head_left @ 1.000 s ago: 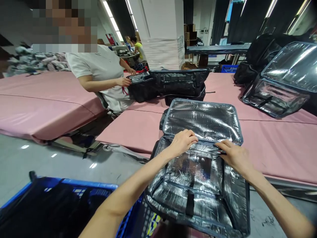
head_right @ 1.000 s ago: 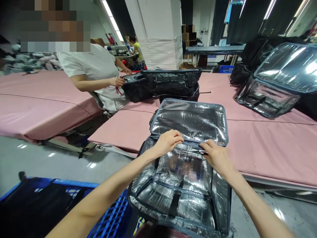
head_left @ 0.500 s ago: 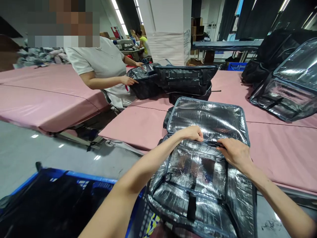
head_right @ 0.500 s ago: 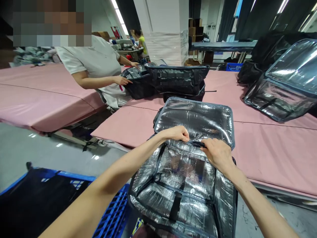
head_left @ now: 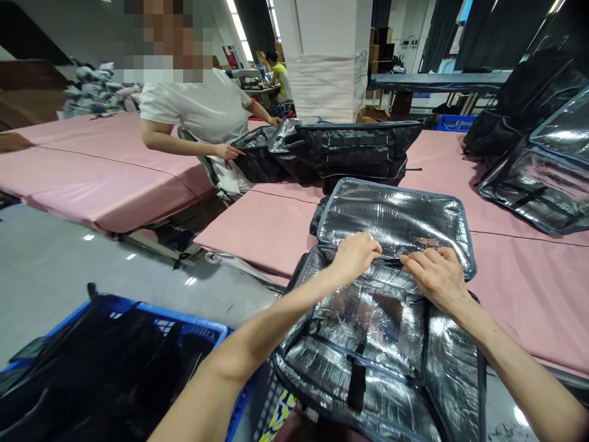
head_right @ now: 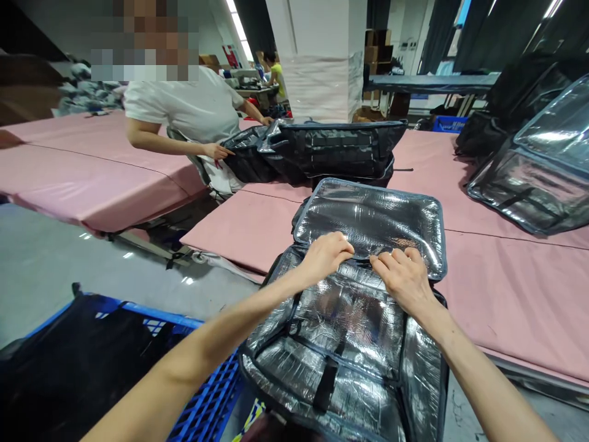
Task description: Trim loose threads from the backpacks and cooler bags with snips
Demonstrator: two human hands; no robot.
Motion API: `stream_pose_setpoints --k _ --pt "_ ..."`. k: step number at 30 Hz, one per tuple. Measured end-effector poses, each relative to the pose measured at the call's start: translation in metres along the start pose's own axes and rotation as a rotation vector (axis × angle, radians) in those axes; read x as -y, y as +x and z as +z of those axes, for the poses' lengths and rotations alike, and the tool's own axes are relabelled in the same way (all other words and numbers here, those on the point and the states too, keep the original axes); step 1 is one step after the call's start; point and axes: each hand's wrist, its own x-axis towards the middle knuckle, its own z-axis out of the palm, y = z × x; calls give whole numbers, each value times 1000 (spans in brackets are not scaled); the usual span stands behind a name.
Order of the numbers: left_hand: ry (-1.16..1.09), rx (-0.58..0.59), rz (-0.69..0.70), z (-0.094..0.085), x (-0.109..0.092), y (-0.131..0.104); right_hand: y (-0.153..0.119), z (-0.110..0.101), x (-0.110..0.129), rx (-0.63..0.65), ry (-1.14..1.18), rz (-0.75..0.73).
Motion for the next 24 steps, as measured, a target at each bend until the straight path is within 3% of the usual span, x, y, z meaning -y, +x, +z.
stream_pose_setpoints --k 2,3,8,13,19,24 --pt "176 -299 8 14 -6 -23 1 2 -1 -65 -17 -13" --pt "250 -388 16 23 -8 -32 2 3 -2 -96 -19 -18" --pt "451 -538 -3 52 -14 -41 2 5 -4 -139 3 -24" --pt "392 -475 -28 51 -14 -33 2 2 -4 -149 -17 -14" --pt "78 -257 81 40 -9 -38 -7 2 -6 -148 -32 -4" --pt "-55 -235 24 37 -9 -38 -11 -2 -5 -132 -55 -25"
